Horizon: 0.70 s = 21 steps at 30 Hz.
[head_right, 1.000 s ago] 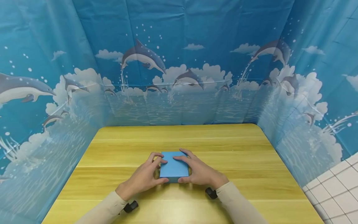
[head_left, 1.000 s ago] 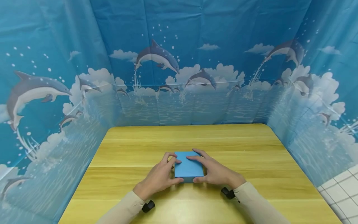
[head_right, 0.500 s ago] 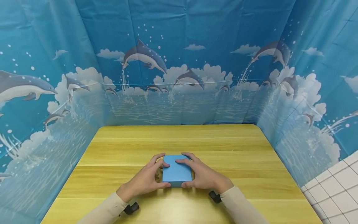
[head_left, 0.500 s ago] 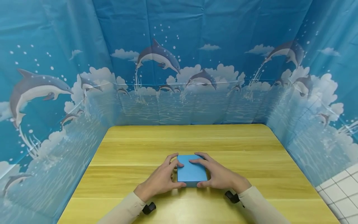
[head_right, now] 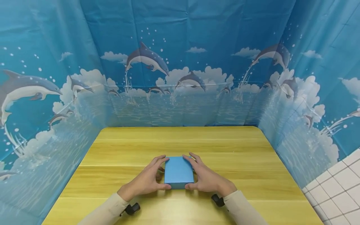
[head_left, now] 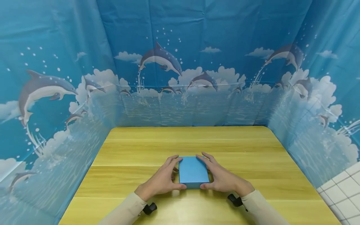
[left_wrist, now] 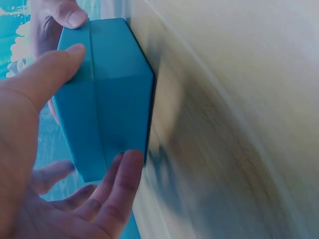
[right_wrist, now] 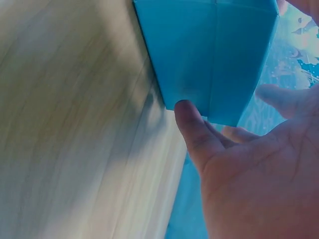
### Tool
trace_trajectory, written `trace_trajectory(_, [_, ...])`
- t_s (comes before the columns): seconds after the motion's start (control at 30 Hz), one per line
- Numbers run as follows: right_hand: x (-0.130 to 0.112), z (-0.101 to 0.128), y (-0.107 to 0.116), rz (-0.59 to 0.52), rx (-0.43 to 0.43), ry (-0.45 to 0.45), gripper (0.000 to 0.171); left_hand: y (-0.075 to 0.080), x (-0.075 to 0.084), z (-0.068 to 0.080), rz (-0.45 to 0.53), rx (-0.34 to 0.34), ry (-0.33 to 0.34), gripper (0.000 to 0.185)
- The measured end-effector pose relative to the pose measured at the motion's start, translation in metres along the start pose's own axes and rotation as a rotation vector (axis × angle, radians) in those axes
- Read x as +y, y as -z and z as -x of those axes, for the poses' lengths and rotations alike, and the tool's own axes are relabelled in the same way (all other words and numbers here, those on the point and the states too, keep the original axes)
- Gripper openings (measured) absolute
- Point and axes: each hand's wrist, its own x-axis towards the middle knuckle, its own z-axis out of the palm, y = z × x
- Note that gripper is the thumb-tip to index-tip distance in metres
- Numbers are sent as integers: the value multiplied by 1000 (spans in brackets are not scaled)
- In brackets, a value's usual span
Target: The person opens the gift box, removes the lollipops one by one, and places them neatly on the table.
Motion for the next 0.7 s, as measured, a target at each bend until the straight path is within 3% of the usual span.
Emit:
trace_trajectory(0.33, [5,-1,-2,-5,23,-16,122,2,-3,-1,138,-43,21,118])
trace_trajectory(0.7, [6,2,-3,-25,23,-3,117,2,-4,-1,161,-35,21,116])
